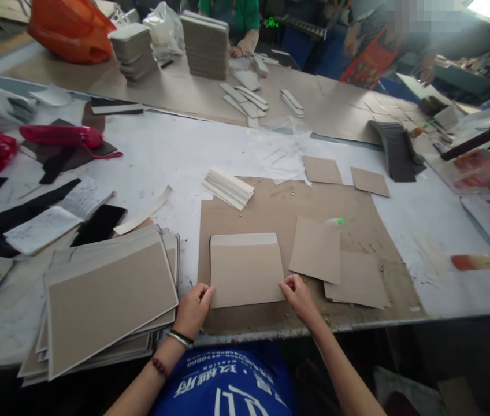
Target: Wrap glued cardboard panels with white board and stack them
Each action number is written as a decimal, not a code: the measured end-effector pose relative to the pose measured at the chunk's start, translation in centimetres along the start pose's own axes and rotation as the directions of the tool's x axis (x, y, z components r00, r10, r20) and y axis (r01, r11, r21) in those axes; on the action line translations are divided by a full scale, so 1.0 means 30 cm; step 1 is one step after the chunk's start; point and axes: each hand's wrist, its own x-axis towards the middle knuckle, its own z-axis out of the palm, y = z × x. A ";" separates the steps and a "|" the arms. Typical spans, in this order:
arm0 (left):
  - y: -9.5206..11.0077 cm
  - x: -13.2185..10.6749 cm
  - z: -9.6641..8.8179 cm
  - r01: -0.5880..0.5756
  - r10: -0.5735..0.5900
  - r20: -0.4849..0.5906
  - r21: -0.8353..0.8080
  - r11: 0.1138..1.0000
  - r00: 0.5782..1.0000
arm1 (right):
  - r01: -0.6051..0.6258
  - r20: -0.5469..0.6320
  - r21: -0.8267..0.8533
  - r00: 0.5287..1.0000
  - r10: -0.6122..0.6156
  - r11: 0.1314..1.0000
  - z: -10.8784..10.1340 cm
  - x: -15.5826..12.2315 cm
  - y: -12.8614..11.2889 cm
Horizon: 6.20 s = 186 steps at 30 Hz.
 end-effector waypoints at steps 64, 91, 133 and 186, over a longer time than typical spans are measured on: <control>0.004 0.094 0.027 0.213 -0.250 0.184 0.200 0.956 0.951 | -0.101 0.132 -0.303 0.980 0.147 0.948 0.012 0.074 0.009; -0.018 0.116 0.038 0.279 -0.315 0.219 0.178 0.944 0.924 | -0.127 0.186 -0.389 0.959 0.212 0.913 0.002 0.085 -0.020; 0.004 0.108 0.032 0.255 -0.299 0.196 0.219 0.942 0.934 | -0.127 0.194 -0.459 0.952 0.238 0.879 0.003 0.092 -0.029; -0.018 0.025 0.086 -0.336 0.419 0.004 0.605 0.722 0.908 | 0.020 0.165 -0.690 0.978 0.131 0.724 0.024 0.072 -0.044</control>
